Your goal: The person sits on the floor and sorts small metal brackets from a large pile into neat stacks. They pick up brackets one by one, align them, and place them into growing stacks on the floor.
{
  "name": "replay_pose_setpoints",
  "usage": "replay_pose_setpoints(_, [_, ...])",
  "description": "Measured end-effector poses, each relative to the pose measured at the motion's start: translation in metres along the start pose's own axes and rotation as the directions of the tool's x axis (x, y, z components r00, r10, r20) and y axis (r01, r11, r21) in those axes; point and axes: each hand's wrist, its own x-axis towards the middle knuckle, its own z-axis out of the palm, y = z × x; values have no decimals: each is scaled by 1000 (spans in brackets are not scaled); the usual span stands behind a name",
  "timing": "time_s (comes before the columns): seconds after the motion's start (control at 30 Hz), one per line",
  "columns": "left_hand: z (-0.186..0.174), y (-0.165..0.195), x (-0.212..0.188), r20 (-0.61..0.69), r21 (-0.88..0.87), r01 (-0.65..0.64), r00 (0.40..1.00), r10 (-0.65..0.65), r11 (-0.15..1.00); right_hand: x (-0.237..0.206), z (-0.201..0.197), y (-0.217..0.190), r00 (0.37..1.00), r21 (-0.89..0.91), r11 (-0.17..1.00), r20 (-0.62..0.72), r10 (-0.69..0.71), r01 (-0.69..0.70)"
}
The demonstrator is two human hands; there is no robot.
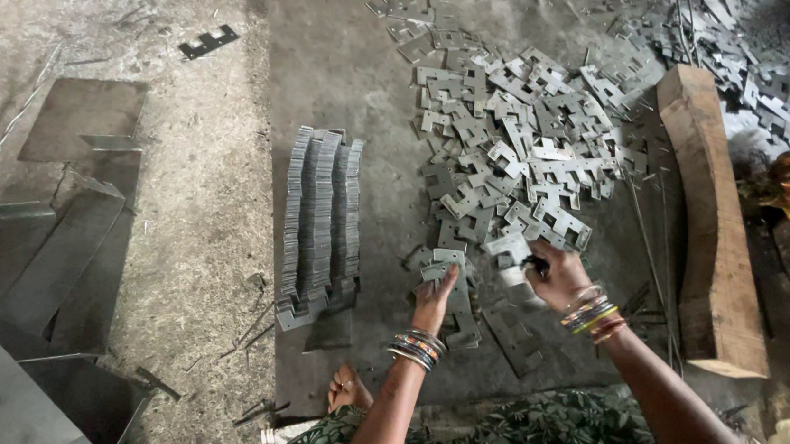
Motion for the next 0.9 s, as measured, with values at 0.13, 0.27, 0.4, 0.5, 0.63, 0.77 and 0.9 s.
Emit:
replay_pose_setpoints(0.13, [1, -18, 7, 28, -190, 228, 974, -227, 955, 2, -1, 4, 999, 207, 978, -21, 30, -25])
replay_pose_setpoints(0.27, [1, 5, -5, 41, -369, 152, 988, -148, 917, 8, 26, 22, 959, -386, 907, 146, 242, -170])
replay_pose_setpoints(0.4, [-7, 47, -26, 305, -616, 416, 909, -284, 669, -6, 46, 28, 996, -466, 883, 87, -9, 48])
replay_pose_setpoints(0.5, [-10, 71, -34, 273, -623, 403, 915, -296, 670, -9, 44, 30, 994, -521, 853, 103, 26, 32])
replay_pose_setpoints(0.63, [-9, 85, -39, 266, -631, 400, 917, -298, 665, -10, 30, 26, 972, -337, 939, 188, 138, -68])
replay_pose_setpoints(0.77, [-7, 84, -41, 257, -616, 392, 920, -296, 684, -13, 31, 19, 970, -312, 938, 138, 200, -149])
replay_pose_setpoints(0.9, [-6, 63, -38, 253, -617, 410, 912, -324, 671, -5, 41, 19, 946, -513, 855, 233, 225, -77])
